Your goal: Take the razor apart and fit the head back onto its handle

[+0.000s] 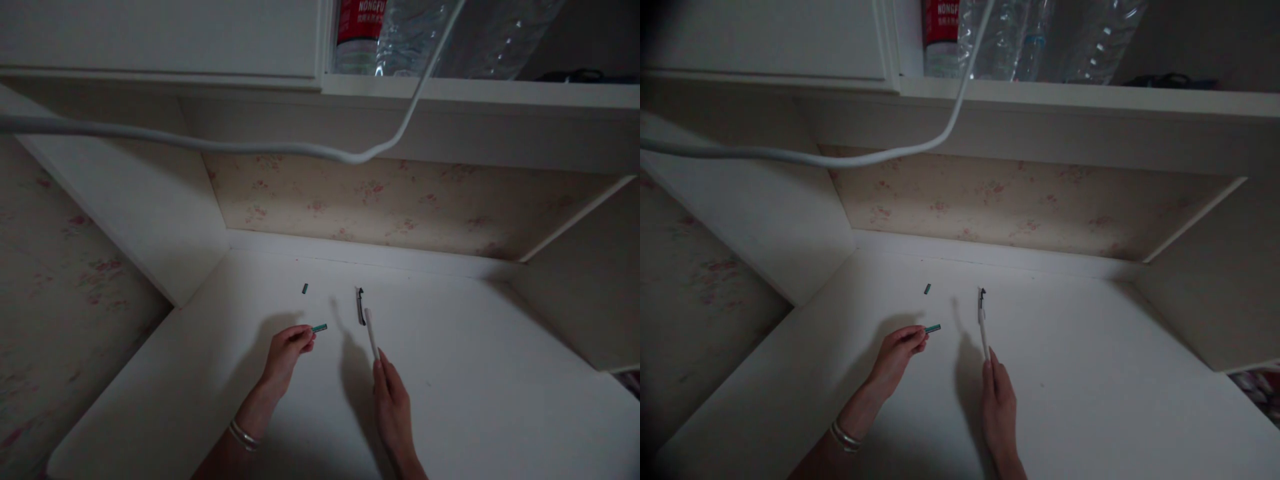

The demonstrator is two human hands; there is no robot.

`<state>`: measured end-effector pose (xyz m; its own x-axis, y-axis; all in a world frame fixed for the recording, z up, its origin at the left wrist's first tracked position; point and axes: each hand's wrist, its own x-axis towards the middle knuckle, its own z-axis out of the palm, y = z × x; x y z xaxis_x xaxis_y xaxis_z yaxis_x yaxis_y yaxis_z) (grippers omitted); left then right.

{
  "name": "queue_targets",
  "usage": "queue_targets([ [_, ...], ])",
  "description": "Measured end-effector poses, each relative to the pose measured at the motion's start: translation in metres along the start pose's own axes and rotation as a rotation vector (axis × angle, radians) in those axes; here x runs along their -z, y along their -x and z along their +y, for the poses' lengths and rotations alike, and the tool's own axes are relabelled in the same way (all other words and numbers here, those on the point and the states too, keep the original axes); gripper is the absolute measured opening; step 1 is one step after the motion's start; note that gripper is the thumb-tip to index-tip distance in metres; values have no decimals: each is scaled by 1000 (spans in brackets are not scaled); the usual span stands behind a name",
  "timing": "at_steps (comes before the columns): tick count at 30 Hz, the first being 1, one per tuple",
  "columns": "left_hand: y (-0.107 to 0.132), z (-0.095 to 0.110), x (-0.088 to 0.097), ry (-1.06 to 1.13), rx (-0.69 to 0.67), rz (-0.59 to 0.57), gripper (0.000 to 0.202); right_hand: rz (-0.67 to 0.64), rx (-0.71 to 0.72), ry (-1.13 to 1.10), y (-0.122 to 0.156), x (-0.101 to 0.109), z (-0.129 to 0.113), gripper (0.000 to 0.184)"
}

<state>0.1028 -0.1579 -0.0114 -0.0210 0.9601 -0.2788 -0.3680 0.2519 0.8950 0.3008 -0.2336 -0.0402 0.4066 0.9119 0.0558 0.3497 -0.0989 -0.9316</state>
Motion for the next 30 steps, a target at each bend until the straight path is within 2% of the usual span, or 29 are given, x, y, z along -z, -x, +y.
queue_targets([
  [4, 5, -7, 4, 13, 19, -4, 33, 84, 65, 272, -42, 38, 14, 55],
  [8, 10, -14, 6, 22, 55, 2, 35, 210, 50, 680, -83, 67, 30, 45],
  [12, 16, -18, 9, 22, 73, 9, 35, 145, -77, 963, -110, 79, 39, 38],
  [20, 21, -23, 16, 19, 105, 7, 33, 91, -101, 1037, -136, 77, 45, 36],
  [25, 22, -26, 19, 21, 120, 9, 32, 80, -90, 1058, -138, 79, 47, 37],
  [30, 21, -24, 14, -12, 113, 12, 34, 142, -32, 1058, -133, 79, 43, 42],
])
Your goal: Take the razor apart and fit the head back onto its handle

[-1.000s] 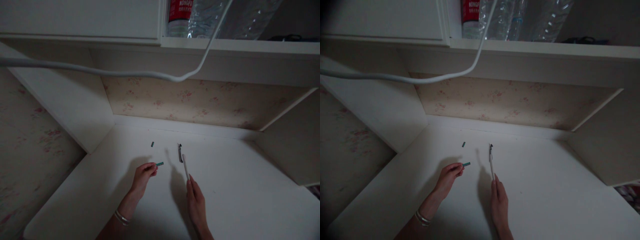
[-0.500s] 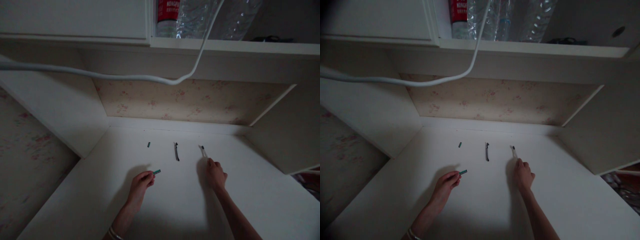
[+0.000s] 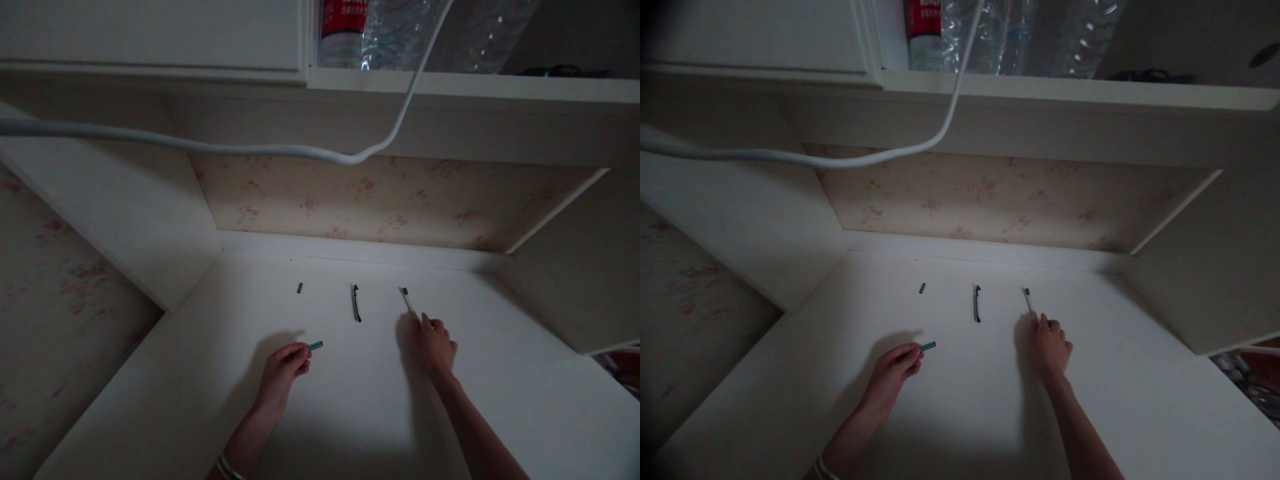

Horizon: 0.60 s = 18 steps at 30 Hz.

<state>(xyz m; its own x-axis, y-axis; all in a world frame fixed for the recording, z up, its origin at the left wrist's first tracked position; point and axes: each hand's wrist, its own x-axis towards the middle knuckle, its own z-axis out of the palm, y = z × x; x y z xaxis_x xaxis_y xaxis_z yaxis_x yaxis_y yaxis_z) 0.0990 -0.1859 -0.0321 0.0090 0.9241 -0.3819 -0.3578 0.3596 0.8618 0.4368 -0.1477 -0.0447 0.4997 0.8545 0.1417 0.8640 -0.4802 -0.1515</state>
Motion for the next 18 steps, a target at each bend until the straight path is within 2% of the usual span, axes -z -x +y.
queue_targets([
  [3, 0, 2, -7, -50, -21, -25, 35, 27, 179, -237, 17, 10, -18, 40],
  [4, 1, 3, -10, -68, -29, -36, 35, -5, 280, -366, 27, 15, -28, 39],
  [6, 2, 5, -15, -101, -45, -58, 35, -156, 505, -567, 49, 28, -50, 36],
  [8, 3, 6, -20, -127, -63, -74, 35, -282, 720, -652, 71, 42, -72, 33],
  [10, 5, 7, -23, -150, -84, -88, 34, -303, 843, -658, 88, 52, -89, 33],
  [13, 7, 7, -24, -177, -102, -105, 32, -268, 926, -628, 99, 57, -102, 31],
  [18, 7, 3, -21, -196, -83, -120, 33, -204, 978, -566, 100, 50, -103, 23],
])
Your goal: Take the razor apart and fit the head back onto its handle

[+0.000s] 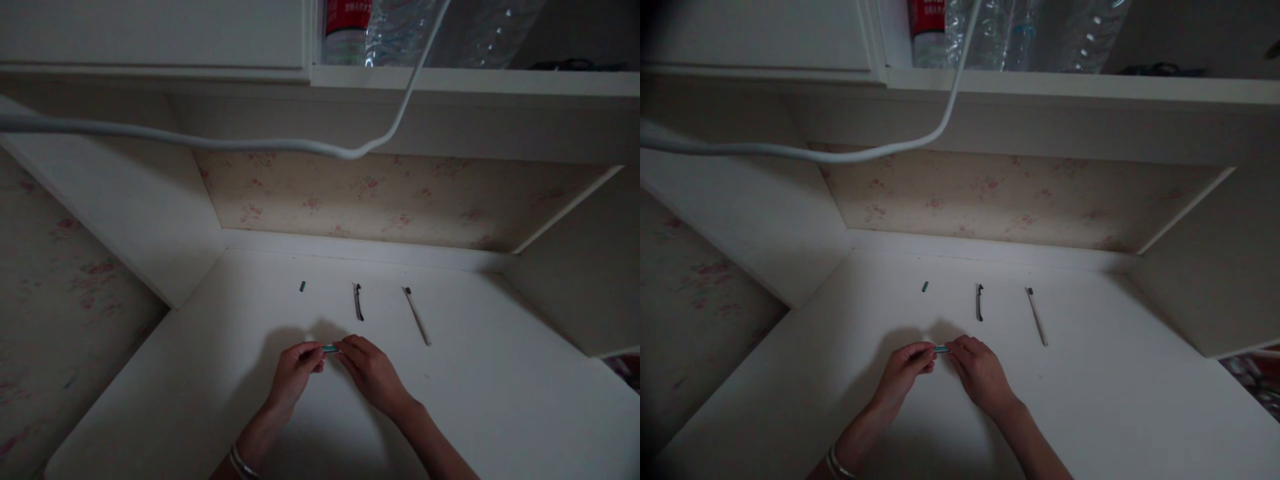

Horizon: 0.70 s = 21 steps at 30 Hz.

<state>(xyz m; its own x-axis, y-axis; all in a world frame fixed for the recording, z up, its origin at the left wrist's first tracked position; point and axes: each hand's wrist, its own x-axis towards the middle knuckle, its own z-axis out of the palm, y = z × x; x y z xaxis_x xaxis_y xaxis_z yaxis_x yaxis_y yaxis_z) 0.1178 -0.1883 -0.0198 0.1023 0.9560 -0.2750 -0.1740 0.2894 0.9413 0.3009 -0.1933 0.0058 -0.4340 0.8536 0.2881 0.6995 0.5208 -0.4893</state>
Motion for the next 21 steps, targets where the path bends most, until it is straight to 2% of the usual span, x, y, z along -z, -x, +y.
queue_targets([
  [9, 4, -2, -8, -16, 6, -41, 29, 53, 92, 263, 8, -6, 6, 16],
  [14, 2, -4, -10, 3, 29, -74, 37, 102, 55, 241, 13, -8, 12, 19],
  [16, 1, -7, -8, 22, 65, -86, 40, 146, -5, 161, 16, -5, 25, 22],
  [18, 1, -11, -5, 10, 86, -78, 39, 200, -128, 97, 21, 2, 48, 26],
  [20, 2, -16, 0, -27, 84, -63, 34, 249, -341, 126, 26, 16, 78, 30],
  [21, 2, -18, 2, -49, 78, -60, 31, 265, -503, 191, 29, 24, 95, 30],
])
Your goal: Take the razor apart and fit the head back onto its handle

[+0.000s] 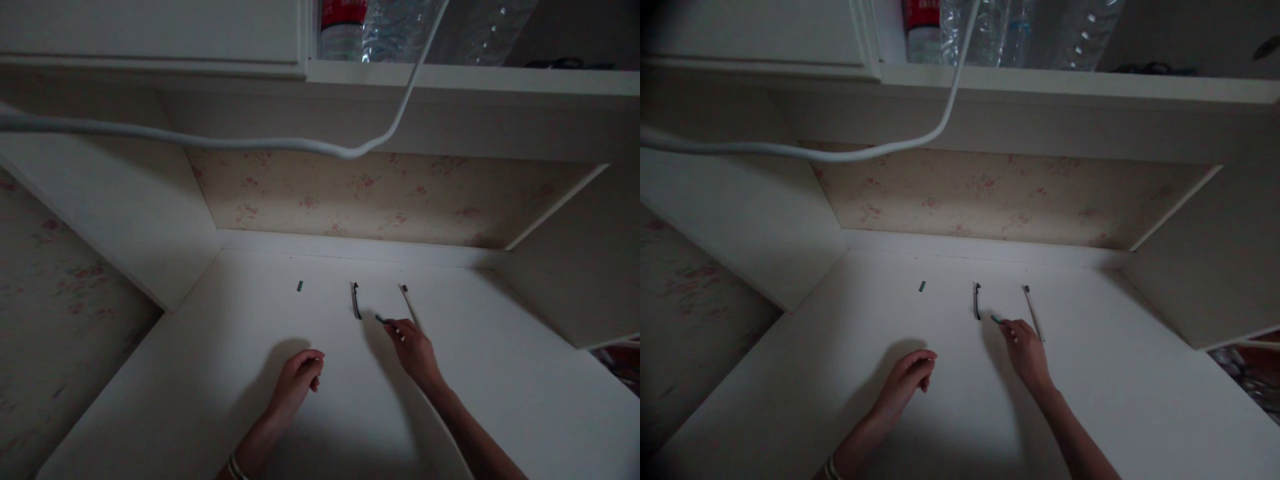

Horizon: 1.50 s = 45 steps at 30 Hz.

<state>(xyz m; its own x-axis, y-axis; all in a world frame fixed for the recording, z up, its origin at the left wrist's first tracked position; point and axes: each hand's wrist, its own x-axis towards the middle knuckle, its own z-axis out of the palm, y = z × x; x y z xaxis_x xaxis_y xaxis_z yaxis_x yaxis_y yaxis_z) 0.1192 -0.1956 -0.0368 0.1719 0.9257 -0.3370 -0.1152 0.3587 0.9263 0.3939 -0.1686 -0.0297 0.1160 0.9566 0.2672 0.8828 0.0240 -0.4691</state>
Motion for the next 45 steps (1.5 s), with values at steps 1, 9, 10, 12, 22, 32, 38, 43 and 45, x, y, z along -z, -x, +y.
queue_targets([
  [1, 0, -2, 2, -21, -8, -1, 29, 15, -83, 46, -8, 5, 17, 32],
  [9, 2, -10, 11, -139, -61, -94, 22, 6, -500, 262, -48, 30, 98, 40],
  [10, 2, -10, 11, -146, -62, -95, 22, 1, -532, 274, -51, 28, 101, 40],
  [12, 4, -8, 10, -161, -65, -93, 22, -3, -578, 292, -55, 23, 105, 41],
  [22, 4, -8, 11, -173, -85, -99, 23, -36, -621, 312, -67, 12, 116, 43],
  [32, -8, -11, 20, -129, -39, -183, 28, -18, -598, 247, -67, 22, 108, 45],
  [38, -49, 23, 44, -492, -277, -115, 22, 83, -440, 120, -36, 17, 73, 47],
  [43, -113, 50, 68, -880, -562, 1, 21, 59, -267, -125, 5, -8, 30, 48],
  [45, -134, 57, 73, -928, -586, 10, 24, 41, -226, -256, 16, -17, 18, 47],
])
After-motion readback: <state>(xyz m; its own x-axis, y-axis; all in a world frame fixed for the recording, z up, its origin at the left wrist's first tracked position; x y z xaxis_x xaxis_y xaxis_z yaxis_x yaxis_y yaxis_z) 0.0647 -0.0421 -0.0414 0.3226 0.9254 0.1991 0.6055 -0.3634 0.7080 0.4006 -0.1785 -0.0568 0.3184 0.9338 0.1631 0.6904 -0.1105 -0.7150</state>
